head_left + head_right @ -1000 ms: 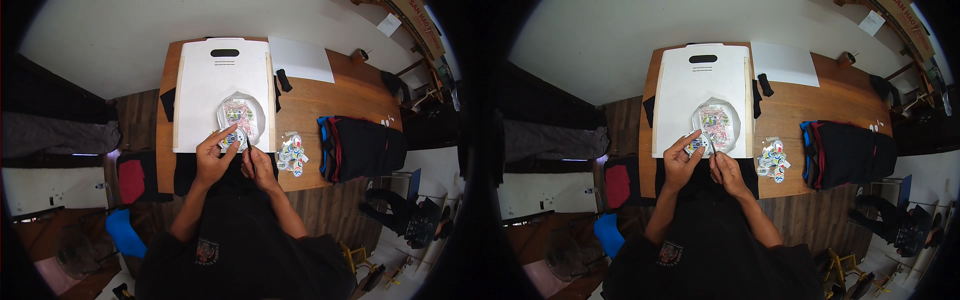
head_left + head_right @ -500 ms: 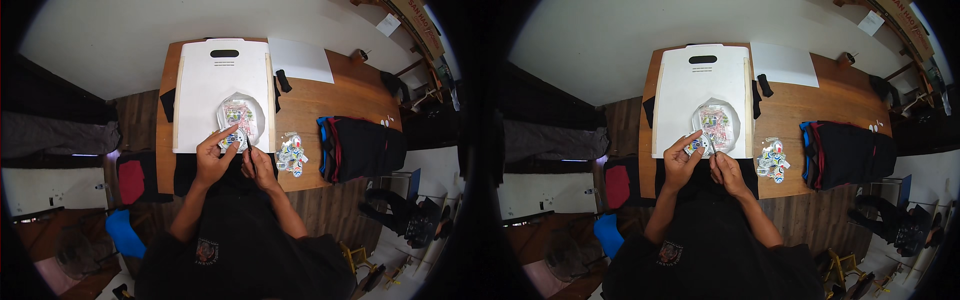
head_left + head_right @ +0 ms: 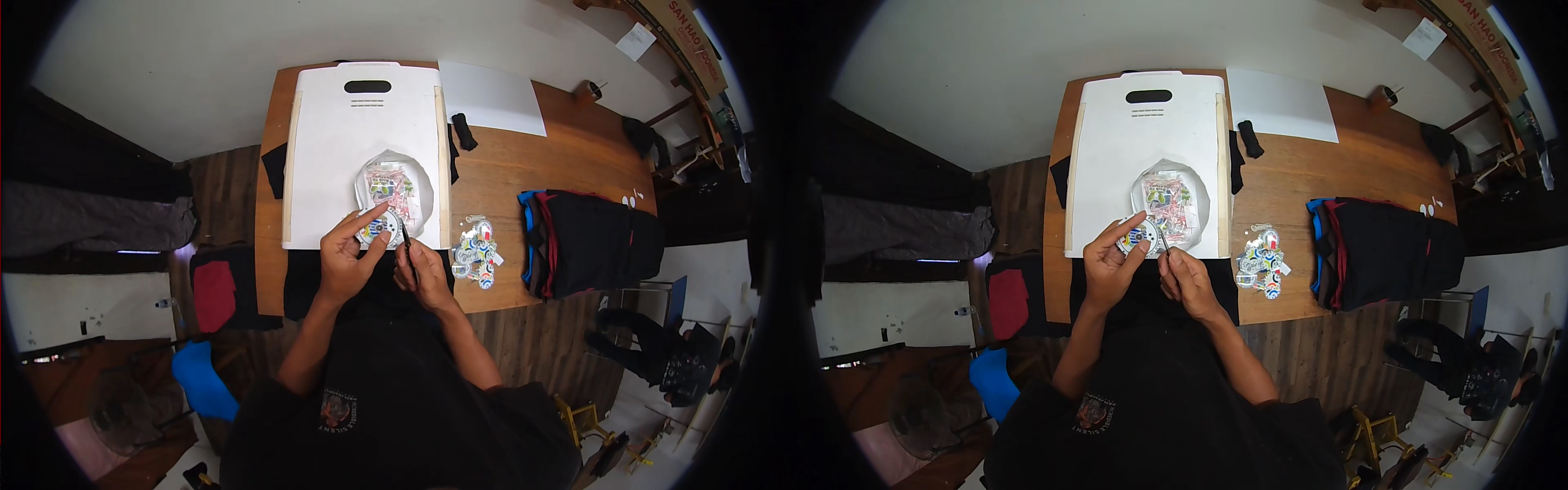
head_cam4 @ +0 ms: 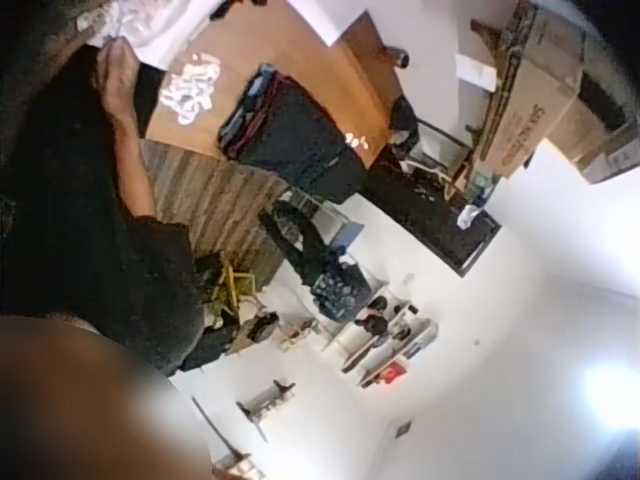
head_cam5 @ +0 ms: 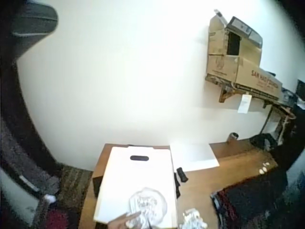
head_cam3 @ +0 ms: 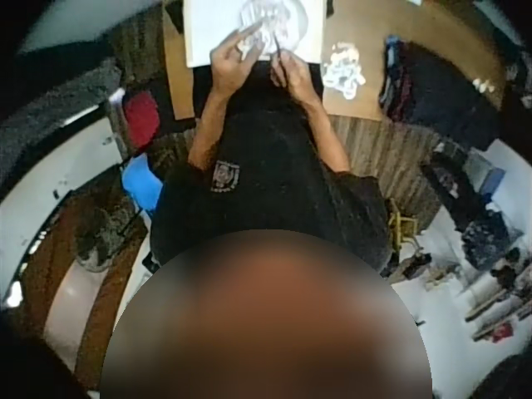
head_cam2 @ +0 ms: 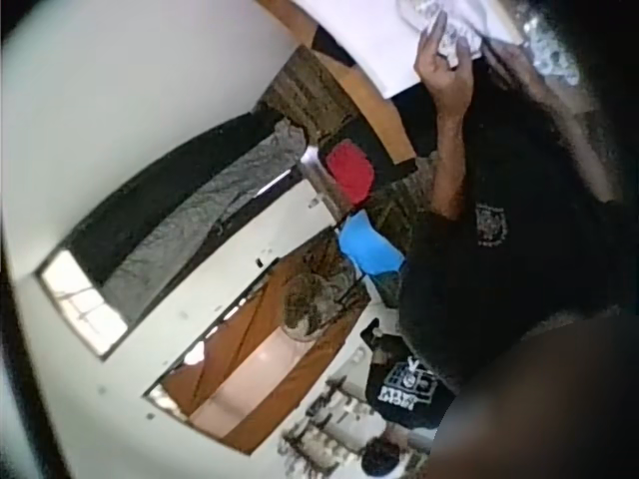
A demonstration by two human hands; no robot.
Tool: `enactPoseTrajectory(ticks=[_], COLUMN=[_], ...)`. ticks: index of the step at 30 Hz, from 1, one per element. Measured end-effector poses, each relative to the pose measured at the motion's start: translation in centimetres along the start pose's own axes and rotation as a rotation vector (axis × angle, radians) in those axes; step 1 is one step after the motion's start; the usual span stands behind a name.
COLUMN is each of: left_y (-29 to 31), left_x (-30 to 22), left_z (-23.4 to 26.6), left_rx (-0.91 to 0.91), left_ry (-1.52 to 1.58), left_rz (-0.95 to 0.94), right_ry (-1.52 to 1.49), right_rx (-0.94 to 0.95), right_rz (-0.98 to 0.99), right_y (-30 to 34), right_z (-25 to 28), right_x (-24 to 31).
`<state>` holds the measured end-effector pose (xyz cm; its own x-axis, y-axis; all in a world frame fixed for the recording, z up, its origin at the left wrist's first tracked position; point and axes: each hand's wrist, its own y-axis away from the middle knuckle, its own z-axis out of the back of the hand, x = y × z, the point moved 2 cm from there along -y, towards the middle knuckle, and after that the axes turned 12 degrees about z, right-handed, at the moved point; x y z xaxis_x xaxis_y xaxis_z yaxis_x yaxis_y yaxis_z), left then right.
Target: Trimming the edges of printed stickers using a pair of scissors on a workstation.
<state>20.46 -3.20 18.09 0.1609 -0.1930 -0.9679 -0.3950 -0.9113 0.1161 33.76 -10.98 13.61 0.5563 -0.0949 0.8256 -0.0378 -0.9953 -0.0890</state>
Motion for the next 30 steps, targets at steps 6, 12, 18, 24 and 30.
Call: enactPoseTrajectory(ticks=[6, 12, 18, 24, 30], left_y=[-0.1, 0.0, 0.1, 0.6, 1.0], left_x=[0.1, -0.2, 0.0, 0.1, 0.1], left_z=[-0.1, -0.1, 0.0, 0.2, 0.4], left_rx=[0.006, 0.01, -0.002, -0.016, -0.014], left_ry=[0.007, 0.021, 0.042, 0.084, 0.091], left_rz=[-0.007, -0.011, -0.056, -0.022, -0.008], right_ry=[-0.003, -0.008, -0.035, 0.013, 0.045], right_rx=[-0.001, -0.006, -0.022, -0.005, 0.006], right_rz=[-0.01, -0.011, -0.01, 0.021, 0.044], right_y=[0.1, 0.0, 0.1, 0.3, 0.8], right_z=[0.2, 0.1, 0.1, -0.4, -0.8], right_x=[0.0, -0.1, 0.0, 0.2, -0.6])
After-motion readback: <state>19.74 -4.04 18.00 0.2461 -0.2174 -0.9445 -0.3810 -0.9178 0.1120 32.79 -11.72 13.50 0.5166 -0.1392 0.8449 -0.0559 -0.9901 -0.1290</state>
